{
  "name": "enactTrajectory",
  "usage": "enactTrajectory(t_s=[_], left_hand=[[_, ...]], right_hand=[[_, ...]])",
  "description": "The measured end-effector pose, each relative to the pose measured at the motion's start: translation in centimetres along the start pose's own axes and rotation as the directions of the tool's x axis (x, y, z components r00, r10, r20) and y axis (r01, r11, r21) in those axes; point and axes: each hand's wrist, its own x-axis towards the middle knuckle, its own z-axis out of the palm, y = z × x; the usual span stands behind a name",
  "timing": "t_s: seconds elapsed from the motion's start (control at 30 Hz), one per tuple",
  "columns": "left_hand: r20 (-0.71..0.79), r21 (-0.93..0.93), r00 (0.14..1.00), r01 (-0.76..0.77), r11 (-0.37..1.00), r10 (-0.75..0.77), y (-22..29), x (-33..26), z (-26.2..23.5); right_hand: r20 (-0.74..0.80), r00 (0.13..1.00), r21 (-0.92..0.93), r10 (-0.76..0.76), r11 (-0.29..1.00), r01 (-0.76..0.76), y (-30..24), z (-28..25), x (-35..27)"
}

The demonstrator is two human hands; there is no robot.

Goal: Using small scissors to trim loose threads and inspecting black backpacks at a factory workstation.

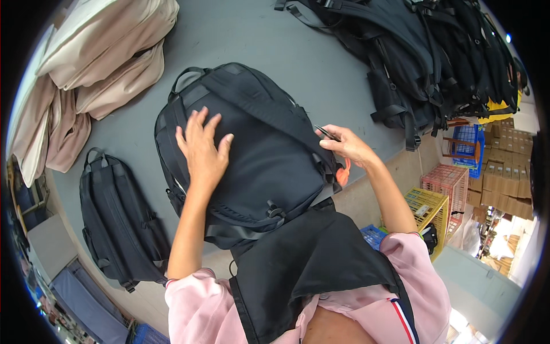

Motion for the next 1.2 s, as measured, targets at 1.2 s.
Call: enactTrajectory(t_s=[1.2], left_hand=[[0.154,-0.839,0.985,0.089,0.537,0.077,11.4,-6.5,-3.9]], right_hand=[[-0.215,0.65,-0.21,-0.729,0.684,0.698,-6.6,7.7,-9.2]])
